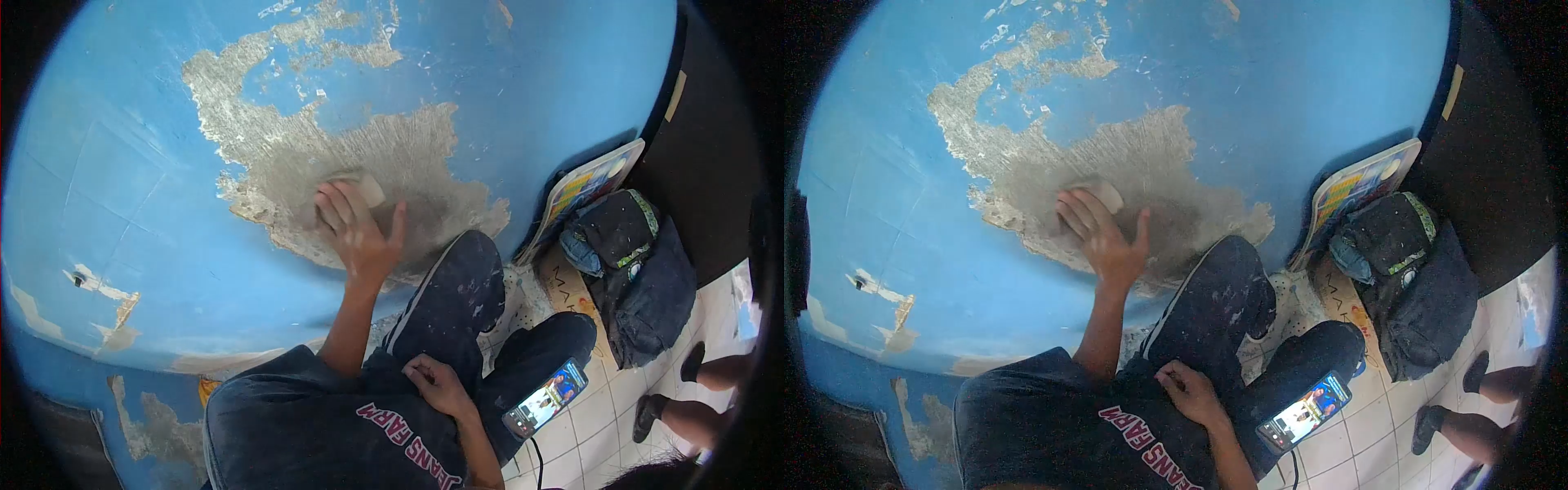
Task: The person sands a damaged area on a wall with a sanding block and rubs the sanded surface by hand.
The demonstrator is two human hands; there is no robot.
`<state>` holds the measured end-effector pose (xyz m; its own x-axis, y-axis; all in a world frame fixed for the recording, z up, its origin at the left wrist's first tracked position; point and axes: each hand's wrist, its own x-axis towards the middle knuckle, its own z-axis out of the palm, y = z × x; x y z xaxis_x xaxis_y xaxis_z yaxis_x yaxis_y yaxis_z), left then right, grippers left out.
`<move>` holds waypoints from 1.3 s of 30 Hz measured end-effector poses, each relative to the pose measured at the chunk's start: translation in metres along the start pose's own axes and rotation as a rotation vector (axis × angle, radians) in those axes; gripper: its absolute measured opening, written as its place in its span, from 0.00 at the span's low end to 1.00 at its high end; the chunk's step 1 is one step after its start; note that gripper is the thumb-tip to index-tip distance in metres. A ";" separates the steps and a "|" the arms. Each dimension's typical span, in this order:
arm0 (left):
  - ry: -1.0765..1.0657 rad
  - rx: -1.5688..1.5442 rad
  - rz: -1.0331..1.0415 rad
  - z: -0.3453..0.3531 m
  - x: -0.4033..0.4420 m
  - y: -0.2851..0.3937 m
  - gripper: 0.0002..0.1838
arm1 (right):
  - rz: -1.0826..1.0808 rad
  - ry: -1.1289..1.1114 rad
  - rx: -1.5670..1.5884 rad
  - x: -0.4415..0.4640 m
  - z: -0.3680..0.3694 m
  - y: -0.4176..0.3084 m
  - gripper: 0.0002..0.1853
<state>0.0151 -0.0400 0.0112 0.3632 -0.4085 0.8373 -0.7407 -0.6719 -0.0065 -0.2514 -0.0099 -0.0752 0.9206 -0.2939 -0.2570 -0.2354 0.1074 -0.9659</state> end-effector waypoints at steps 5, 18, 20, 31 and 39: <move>-0.045 -0.026 0.012 -0.020 0.012 0.005 0.53 | -0.021 0.008 0.049 -0.003 0.000 -0.004 0.08; 0.018 0.026 0.149 0.003 0.001 0.003 0.56 | -0.009 0.011 0.088 0.001 0.004 0.005 0.04; 0.079 0.106 0.173 -0.001 0.008 0.008 0.54 | -0.039 0.007 0.095 0.000 0.006 0.010 0.04; 0.160 0.060 0.168 0.008 0.010 0.007 0.54 | -0.004 -0.009 0.059 0.000 0.001 0.001 0.09; 0.080 0.014 0.030 -0.010 0.014 0.019 0.49 | 0.031 -0.008 0.059 -0.001 0.000 -0.002 0.08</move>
<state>0.0006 -0.0526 0.0283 0.2940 -0.3784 0.8777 -0.7423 -0.6689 -0.0397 -0.2524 -0.0101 -0.0731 0.9155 -0.2823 -0.2865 -0.2456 0.1718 -0.9540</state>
